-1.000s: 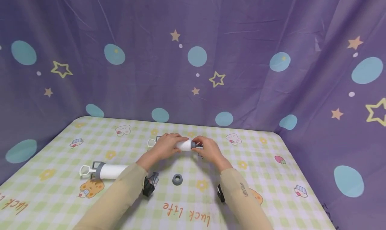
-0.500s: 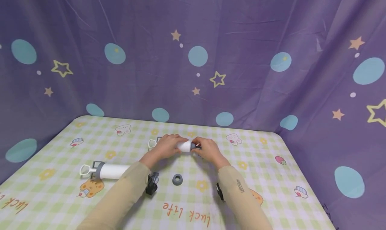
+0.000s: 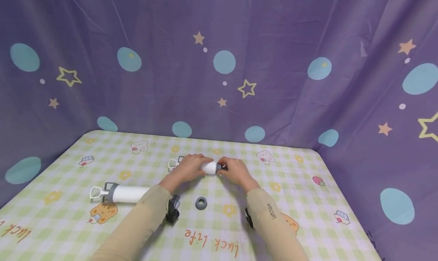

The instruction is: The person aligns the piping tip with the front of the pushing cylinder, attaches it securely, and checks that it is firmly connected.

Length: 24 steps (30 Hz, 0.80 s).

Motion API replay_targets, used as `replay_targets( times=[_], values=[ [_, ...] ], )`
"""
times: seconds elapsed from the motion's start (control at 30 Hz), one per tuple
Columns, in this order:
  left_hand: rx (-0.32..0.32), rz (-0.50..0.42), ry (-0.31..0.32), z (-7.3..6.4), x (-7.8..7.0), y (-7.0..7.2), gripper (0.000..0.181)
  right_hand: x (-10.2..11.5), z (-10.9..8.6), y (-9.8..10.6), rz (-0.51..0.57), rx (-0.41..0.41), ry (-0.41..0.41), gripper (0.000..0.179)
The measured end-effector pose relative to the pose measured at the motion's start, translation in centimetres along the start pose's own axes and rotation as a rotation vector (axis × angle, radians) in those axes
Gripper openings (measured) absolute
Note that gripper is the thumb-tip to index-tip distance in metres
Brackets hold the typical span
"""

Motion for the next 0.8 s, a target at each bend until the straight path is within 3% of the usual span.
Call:
replay_targets(
  times=[0.37, 0.6, 0.8],
  values=[
    [0.027, -0.041, 0.014, 0.2, 0.0, 0.2, 0.051, 0.1, -0.1, 0.3, 0.018, 0.021, -0.036, 0.035],
    [-0.027, -0.036, 0.014, 0.1, 0.2, 0.9, 0.050, 0.3, -0.5, 1.0, 0.036, 0.018, -0.061, 0.040],
    [-0.047, -0.021, -0.020, -0.6, 0.2, 1.7, 0.047, 0.4, -1.2, 1.4, -0.004, -0.021, -0.023, 0.042]
  ],
)
Point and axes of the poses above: each hand's wrist, its own z-axis towards the middle knuckle, its own y-axis out of the back of the hand, x = y × z, the point moved 4 cm from there along z, towards the middle knuckle, and after that the axes turned 2 degrees about -x, right-handed, at the moved point
